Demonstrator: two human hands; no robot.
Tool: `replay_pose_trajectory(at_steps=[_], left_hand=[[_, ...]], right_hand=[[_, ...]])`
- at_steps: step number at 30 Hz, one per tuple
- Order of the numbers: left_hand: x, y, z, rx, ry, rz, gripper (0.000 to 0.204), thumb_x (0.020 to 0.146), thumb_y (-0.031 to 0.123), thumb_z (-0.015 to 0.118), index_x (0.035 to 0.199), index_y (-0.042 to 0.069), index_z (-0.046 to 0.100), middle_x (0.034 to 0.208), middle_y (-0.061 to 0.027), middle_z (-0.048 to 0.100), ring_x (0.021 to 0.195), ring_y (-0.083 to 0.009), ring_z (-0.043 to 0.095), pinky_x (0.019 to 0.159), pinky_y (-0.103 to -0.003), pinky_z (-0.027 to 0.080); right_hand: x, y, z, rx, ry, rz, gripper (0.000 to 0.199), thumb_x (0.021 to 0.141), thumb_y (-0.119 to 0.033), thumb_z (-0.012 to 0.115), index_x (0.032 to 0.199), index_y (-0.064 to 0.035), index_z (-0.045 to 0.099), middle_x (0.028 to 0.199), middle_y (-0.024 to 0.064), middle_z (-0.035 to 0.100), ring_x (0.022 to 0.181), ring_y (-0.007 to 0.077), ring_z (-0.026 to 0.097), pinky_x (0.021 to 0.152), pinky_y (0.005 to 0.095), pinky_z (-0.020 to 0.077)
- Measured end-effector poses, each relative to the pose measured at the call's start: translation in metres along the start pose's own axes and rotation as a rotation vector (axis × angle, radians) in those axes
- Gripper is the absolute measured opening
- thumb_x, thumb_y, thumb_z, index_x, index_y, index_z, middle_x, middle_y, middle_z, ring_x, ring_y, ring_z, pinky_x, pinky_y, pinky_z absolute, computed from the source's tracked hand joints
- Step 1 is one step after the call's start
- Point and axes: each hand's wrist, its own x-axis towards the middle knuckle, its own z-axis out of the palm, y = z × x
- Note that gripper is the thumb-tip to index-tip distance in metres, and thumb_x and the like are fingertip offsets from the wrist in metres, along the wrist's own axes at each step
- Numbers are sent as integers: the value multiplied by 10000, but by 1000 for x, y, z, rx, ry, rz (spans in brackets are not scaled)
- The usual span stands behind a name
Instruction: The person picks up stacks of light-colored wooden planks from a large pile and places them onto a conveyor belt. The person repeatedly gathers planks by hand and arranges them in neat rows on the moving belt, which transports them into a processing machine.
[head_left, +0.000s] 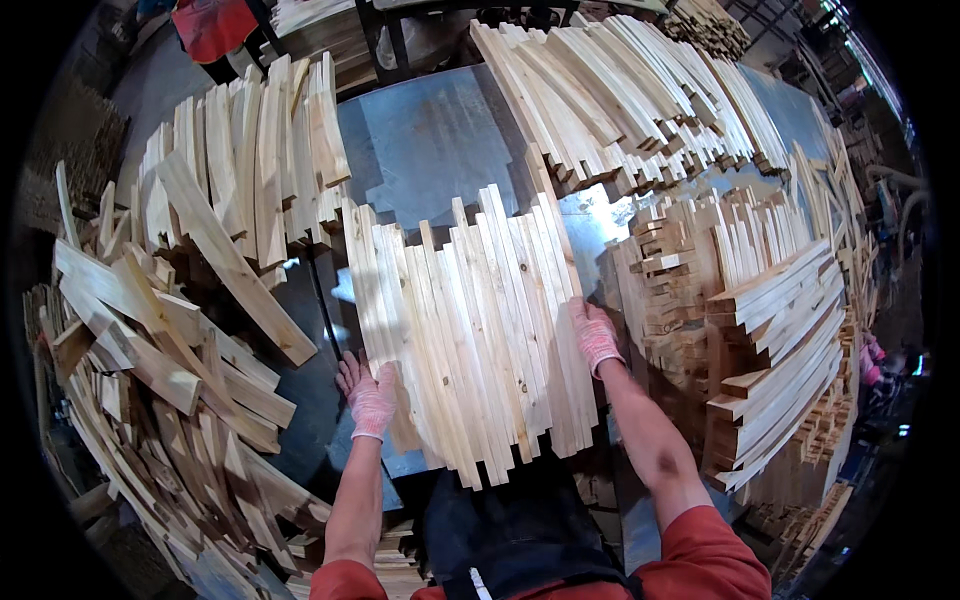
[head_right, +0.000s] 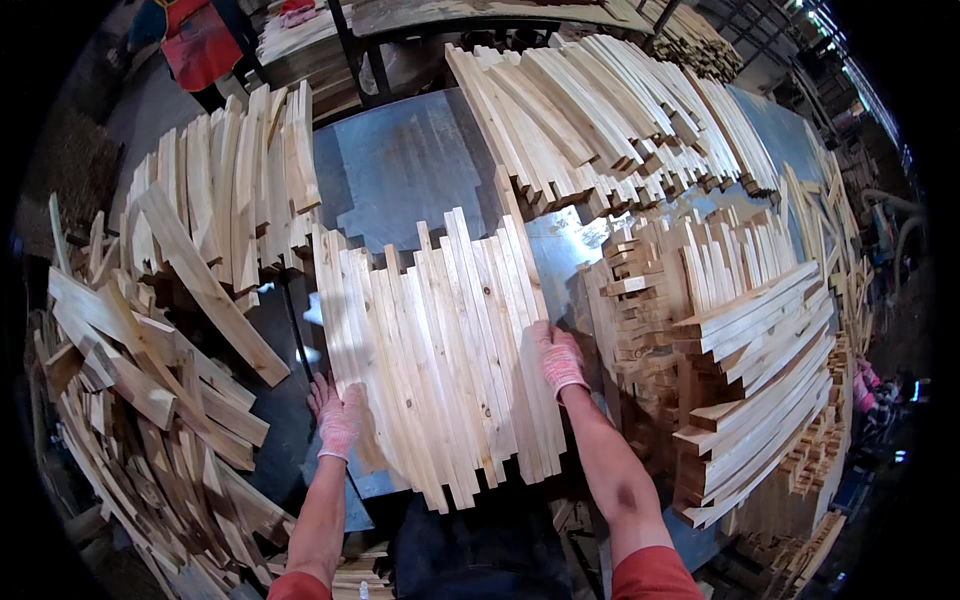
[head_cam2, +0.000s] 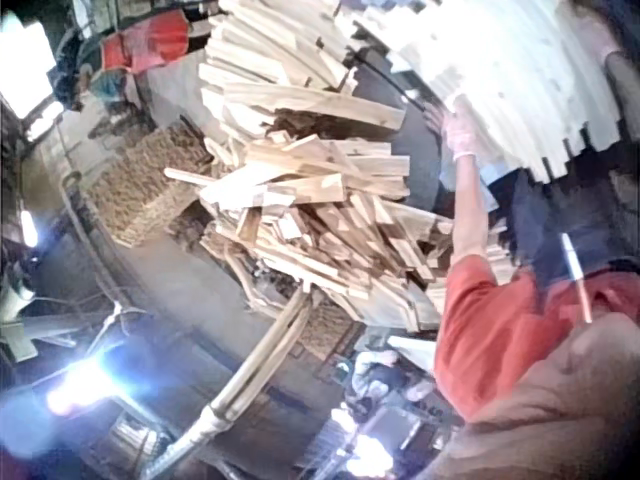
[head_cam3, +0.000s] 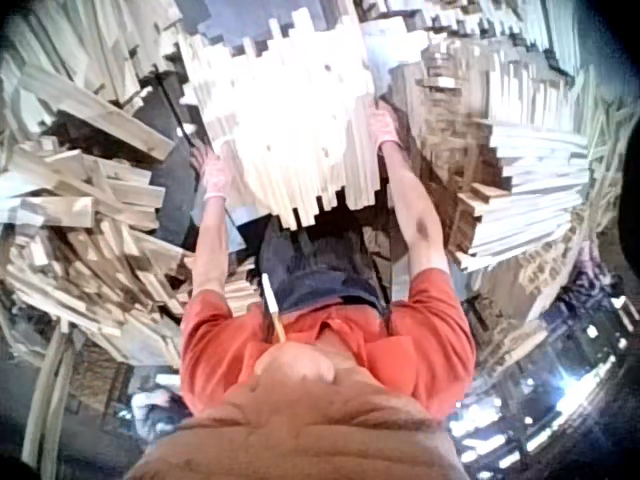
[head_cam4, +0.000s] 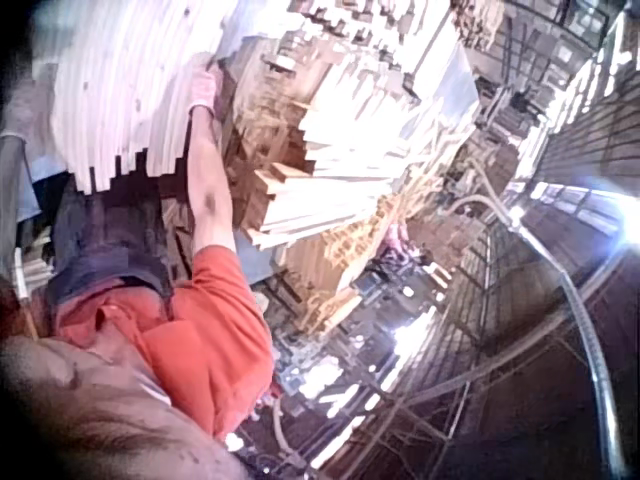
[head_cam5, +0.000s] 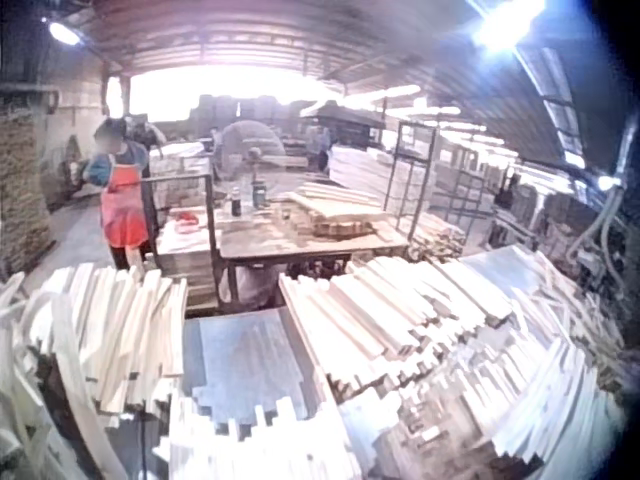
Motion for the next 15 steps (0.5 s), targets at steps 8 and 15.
replay_pose_trajectory(at_steps=[8,15], left_hand=[[-8,39,-64,-1676,-407,-443,659,954,155,713,1542,46,438,1346,-110,650,1201,-240,646,1053,-409,530],[-31,34,-65,-1725,-454,-401,617,867,84,808,1411,0,528,1225,-125,696,1052,-238,697,953,-412,584]], right_hand=[[3,-3,12,-151,154,69,806,1002,-740,433,1128,-17,765,1109,287,736,1137,465,686,978,524,533],[-28,-8,2,-119,173,57,763,1003,-699,469,1051,4,761,1007,300,721,992,489,692,876,530,525]])
